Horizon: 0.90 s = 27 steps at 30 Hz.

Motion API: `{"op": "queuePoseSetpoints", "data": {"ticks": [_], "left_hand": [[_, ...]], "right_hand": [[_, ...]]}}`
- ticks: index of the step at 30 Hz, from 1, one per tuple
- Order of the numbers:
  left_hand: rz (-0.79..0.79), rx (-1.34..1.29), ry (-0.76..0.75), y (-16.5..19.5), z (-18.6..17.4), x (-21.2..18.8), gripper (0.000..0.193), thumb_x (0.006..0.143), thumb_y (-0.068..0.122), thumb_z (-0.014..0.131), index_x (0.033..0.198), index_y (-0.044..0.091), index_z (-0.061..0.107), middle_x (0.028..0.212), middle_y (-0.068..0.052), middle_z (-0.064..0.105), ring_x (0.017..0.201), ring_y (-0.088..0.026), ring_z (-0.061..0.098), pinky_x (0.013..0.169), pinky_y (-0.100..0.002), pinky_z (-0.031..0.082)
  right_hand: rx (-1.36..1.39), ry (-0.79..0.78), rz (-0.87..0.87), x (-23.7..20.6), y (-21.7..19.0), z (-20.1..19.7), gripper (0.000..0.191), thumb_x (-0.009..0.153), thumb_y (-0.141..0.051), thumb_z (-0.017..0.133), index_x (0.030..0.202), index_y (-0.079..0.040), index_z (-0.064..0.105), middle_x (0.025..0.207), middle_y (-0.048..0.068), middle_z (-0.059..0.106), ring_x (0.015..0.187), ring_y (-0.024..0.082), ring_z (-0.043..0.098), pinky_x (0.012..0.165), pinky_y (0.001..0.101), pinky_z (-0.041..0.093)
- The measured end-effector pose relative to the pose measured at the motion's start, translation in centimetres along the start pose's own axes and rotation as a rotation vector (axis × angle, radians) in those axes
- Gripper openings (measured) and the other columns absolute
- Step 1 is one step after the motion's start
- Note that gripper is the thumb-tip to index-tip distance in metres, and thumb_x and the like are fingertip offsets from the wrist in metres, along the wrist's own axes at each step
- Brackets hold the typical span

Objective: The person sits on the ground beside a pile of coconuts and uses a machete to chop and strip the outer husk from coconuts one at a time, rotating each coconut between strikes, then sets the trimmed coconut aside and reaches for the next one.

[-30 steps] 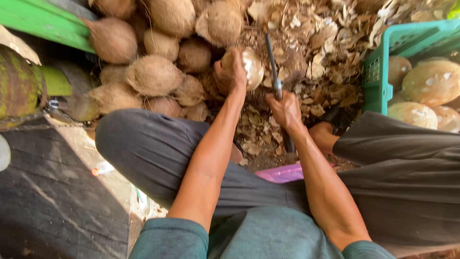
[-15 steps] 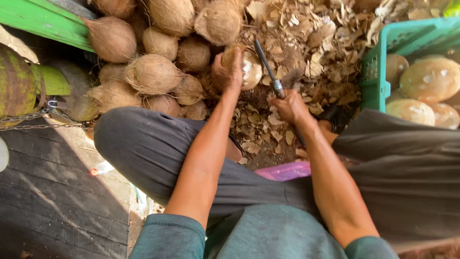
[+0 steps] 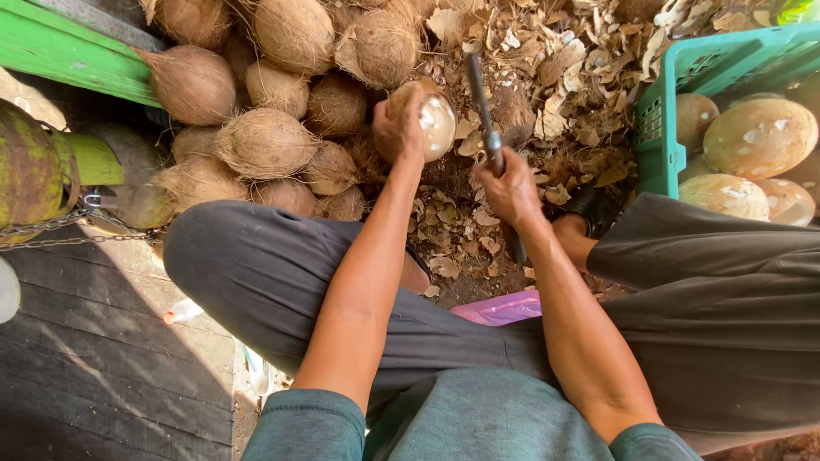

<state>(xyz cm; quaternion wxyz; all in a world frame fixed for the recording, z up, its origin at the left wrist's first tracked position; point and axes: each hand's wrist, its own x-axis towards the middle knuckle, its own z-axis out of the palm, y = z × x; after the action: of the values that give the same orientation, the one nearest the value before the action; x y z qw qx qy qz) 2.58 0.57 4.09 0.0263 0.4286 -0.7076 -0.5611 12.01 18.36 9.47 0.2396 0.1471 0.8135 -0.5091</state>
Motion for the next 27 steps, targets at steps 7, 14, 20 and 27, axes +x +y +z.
{"op": "queuePoseSetpoints", "data": {"ticks": [7,14,20,27], "left_hand": [[0.281,0.295,-0.140,0.5,-0.9,2.3,0.066,0.075,0.079,0.058,0.100,0.020,0.072,0.100,-0.006,0.074,0.088,-0.022,0.071,0.069,-0.040,0.055],[0.285,0.386,-0.098,0.6,0.2,3.1,0.072,0.078,0.085,0.047,0.106,0.024,0.073,0.106,-0.005,0.073,0.085,-0.021,0.070,0.066,-0.037,0.053],[0.239,0.422,-0.076,0.2,0.4,3.0,0.073,0.078,0.085,0.044,0.110,0.025,0.072,0.108,-0.007,0.074,0.085,-0.022,0.070,0.063,-0.038,0.052],[0.313,0.351,-0.007,-0.5,0.3,2.6,0.072,0.081,0.086,0.047,0.105,0.023,0.075,0.110,-0.007,0.074,0.092,-0.022,0.068,0.073,-0.037,0.051]], "right_hand": [[0.104,0.092,-0.170,-1.1,-2.2,-1.7,0.021,0.100,-0.035,0.058,0.094,-0.017,0.050,0.072,-0.002,0.052,0.054,0.009,0.049,0.047,0.0326,0.050],[0.142,-0.018,-0.033,-1.2,-2.2,-0.2,0.039,0.101,-0.037,0.062,0.075,-0.013,0.046,0.059,-0.001,0.051,0.046,0.012,0.048,0.038,0.0302,0.045],[0.507,0.121,-0.355,-0.7,-2.2,0.2,0.032,0.100,-0.028,0.061,0.076,-0.013,0.047,0.057,0.001,0.047,0.041,0.012,0.042,0.035,0.0310,0.039],[0.083,0.083,-0.120,-0.4,-1.3,2.0,0.039,0.102,-0.038,0.060,0.073,-0.017,0.045,0.060,-0.002,0.046,0.046,0.008,0.039,0.039,0.0296,0.038]]}}
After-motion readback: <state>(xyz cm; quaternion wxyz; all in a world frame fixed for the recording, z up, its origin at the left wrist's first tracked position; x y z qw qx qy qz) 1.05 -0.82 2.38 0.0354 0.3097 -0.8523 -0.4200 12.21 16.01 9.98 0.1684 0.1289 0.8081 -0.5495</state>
